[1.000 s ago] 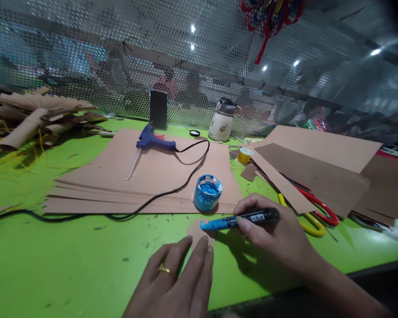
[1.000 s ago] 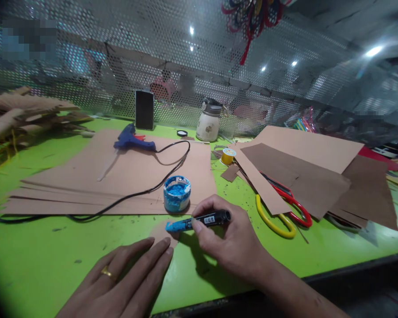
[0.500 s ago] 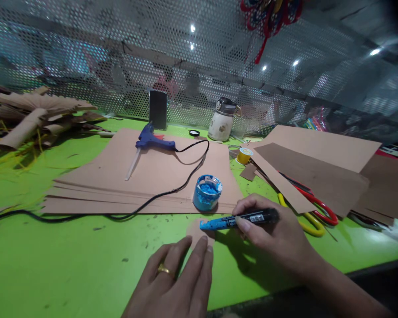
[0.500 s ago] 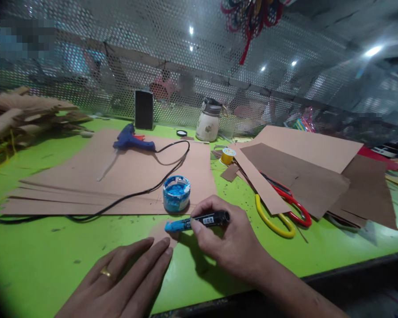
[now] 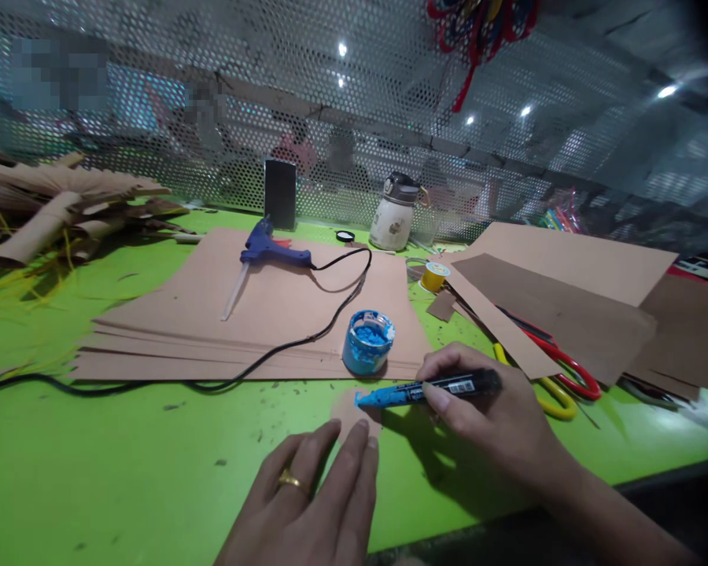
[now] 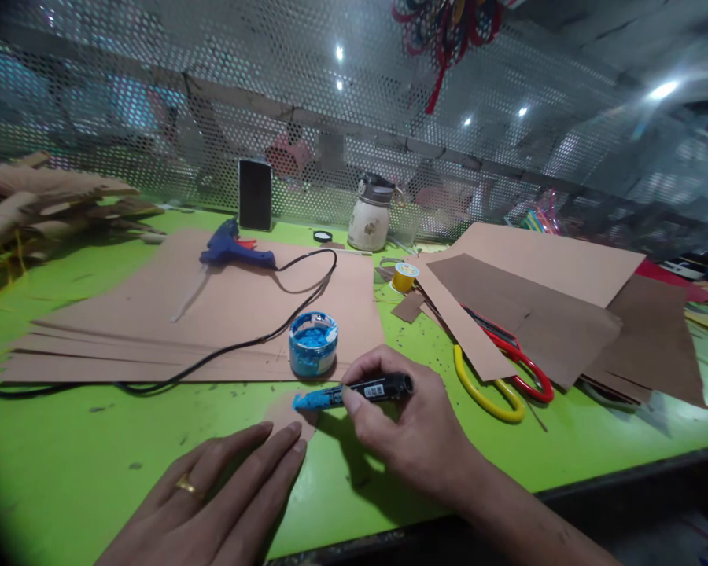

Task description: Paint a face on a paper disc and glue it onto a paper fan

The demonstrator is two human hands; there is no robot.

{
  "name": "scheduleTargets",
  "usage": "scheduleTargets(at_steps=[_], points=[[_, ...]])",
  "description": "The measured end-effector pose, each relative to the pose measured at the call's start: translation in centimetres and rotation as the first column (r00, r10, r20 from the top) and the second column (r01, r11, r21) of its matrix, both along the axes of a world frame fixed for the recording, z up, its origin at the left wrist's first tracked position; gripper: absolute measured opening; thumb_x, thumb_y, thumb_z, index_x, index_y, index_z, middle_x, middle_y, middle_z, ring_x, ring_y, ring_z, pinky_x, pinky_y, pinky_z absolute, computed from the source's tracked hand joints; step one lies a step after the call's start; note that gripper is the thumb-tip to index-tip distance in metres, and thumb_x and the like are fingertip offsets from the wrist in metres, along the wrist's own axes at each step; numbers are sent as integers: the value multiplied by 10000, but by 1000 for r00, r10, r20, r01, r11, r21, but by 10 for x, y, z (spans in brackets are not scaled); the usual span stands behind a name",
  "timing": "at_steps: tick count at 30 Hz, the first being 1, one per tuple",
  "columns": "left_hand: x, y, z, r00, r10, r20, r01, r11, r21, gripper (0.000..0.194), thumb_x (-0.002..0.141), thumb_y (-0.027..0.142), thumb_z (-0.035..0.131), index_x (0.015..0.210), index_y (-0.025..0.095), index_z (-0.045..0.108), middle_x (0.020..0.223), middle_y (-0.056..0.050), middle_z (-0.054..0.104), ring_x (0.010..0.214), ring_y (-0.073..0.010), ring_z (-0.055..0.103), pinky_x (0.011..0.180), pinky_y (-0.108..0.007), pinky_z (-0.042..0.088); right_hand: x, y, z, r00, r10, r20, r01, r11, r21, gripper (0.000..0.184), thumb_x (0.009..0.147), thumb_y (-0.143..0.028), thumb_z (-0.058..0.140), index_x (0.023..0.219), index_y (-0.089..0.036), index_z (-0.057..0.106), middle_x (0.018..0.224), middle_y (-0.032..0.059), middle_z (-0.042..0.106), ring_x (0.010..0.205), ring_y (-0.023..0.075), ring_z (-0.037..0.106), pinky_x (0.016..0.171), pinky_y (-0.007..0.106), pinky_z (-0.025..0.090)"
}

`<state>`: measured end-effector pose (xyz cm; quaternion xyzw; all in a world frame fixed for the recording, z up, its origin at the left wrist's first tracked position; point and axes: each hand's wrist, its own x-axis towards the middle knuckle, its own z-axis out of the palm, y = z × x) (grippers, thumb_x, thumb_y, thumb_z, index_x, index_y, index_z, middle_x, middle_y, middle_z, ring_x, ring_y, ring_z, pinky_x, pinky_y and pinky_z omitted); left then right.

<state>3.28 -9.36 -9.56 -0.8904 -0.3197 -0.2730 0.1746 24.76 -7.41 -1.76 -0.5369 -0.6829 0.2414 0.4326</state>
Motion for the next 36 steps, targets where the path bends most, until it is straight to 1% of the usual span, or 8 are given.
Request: scheduleTargets(at_steps=[4,10,13,20,25,27,33,36], points=[[-1,0,2,1000,1,-26,0,1000,12,604,916,632,387,1237,157,578,1297,-50,605,1139,-302,497,947,-432,334,0,-1,1,1000,22,17,-22,1000,-4,59,735,-133,603,745,-184,630,622,-29,623,535,95,548,499,185,441],[-1,1,2,999,-6,-32,6,1000,4,611,915,638,384,1235,157,583,1322,-53,587,1148,-304,486,957,-436,333,1,0,-1,998,-58,-27,58,998,4,61,732,-138,591,710,-187,620,597,-34,599,516,98,524,483,204,414],[-2,1,1,1000,-9,-29,9,1000,3,611,919,636,375,1243,160,579,1333,-54,579,1160,-307,481,957,-439,334,1,0,-2,996,-70,-53,70,998,7,60,742,-143,589,718,-188,621,603,-31,604,515,102,530,478,213,408],[-1,0,1,1000,-1,-22,1,1000,-3,622,899,654,404,1245,168,582,1313,-43,597,1147,-300,497,957,-434,334,-1,1,-2,1000,19,-2,-19,1000,-1,53,780,-141,615,801,-184,639,648,-25,636,543,101,564,498,209,431],[0,0,0,1000,4,8,-4,1000,6,598,917,643,365,1203,178,609,1292,-46,610,1135,-292,521,958,-433,346,0,0,-3,999,36,11,-36,999,5,31,782,-152,631,790,-181,641,648,-28,622,537,95,545,495,206,428],[1,0,0,1000,8,17,-8,1000,13,599,922,642,350,1198,180,614,1293,-48,608,1127,-288,530,953,-428,355,-1,0,-2,1000,25,10,-25,1000,-9,37,781,-148,627,785,-183,640,646,-29,621,536,98,545,500,210,433],[0,0,0,1000,1,0,-1,1000,17,603,919,635,373,1212,161,605,1296,-48,609,1147,-299,514,954,-432,352,-1,1,-2,997,-76,24,76,997,-16,46,767,-150,615,740,-186,625,612,-30,612,527,114,551,520,235,452],[0,1,2,1000,1,9,-1,1000,19,593,920,636,374,1196,168,611,1282,-39,619,1126,-284,525,948,-418,351,-1,1,-3,997,-78,-5,78,997,-19,39,778,-159,611,756,-187,629,607,-25,619,525,119,558,525,242,457]])
